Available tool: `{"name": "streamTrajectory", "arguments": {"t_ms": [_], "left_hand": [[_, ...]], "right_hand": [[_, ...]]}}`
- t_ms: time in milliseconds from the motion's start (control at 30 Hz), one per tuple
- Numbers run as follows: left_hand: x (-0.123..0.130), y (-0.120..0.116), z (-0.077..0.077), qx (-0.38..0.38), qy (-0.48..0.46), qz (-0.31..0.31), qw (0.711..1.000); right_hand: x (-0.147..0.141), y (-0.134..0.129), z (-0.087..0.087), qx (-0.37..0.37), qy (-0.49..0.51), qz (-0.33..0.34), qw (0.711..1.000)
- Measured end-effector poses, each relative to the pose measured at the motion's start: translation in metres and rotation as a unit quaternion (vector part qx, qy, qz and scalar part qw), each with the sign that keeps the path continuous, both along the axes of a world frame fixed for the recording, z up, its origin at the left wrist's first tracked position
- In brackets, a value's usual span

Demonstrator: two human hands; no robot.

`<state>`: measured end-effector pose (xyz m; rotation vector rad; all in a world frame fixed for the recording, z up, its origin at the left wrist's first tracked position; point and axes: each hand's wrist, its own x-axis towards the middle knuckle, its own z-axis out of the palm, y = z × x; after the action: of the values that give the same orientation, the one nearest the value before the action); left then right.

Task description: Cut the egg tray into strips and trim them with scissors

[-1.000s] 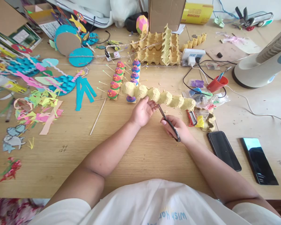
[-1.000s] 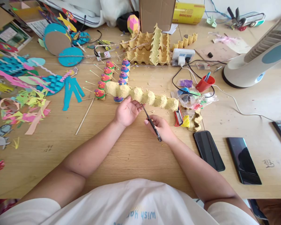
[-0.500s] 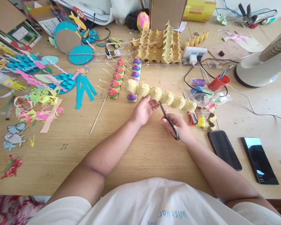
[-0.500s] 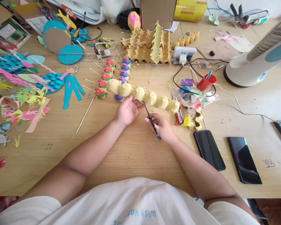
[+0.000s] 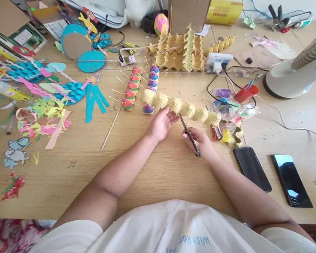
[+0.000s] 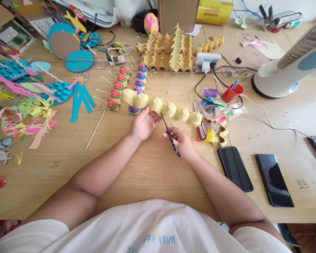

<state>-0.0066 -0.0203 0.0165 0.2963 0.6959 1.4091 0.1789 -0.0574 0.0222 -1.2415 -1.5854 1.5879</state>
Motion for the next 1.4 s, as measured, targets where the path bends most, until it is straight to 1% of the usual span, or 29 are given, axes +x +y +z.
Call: {"name": "streamTrajectory", "arguments": {"t_ms": [133, 300, 467, 633, 833, 967, 1100, 1233, 1400], "left_hand": [[0.0000, 0.0002, 0.0000, -0.006, 0.003, 0.002, 1.000], [-0.0001, 0.0001, -0.0005, 0.014, -0.001, -0.002, 1.000], [-0.0001, -0.0005, 0.0011, -0.006, 0.005, 0.002, 1.000], [0.0001, -0.0006, 0.0012, -0.006, 0.006, 0.005, 1.000], [0.0001, 0.0010, -0.0018, 0.012, 0.004, 0.001, 1.000], [0.0001, 0.0019, -0.0031, 0.002, 0.021, 0.001, 1.000], [-0.0001, 0.0021, -0.0031, 0.000, 0.008, 0.000, 1.000], [-0.0007, 0.0025, -0.0042, 0.002, 0.000, -0.001, 1.000], [-0.0014, 0.0030, -0.0079, 0.017, -0.010, -0.003, 1.000]], "right_hand": [[-0.0001, -0.0003, 0.0006, 0.004, 0.000, 0.002, 1.000], [0.0000, 0.0005, 0.0002, 0.011, -0.004, 0.006, 1.000], [0.0006, 0.0017, 0.0004, 0.005, -0.008, 0.013, 1.000], [0.0008, 0.0031, -0.0005, 0.013, -0.006, 0.018, 1.000], [0.0011, 0.0038, -0.0022, 0.021, -0.014, 0.022, 0.999], [-0.0001, 0.0033, 0.0013, 0.021, -0.014, 0.019, 0.999], [-0.0012, 0.0029, 0.0037, 0.027, -0.015, 0.017, 0.999], [-0.0009, 0.0035, 0.0016, 0.036, -0.024, 0.014, 0.999], [-0.0005, 0.0042, -0.0006, 0.025, -0.035, 0.013, 0.999]]}}
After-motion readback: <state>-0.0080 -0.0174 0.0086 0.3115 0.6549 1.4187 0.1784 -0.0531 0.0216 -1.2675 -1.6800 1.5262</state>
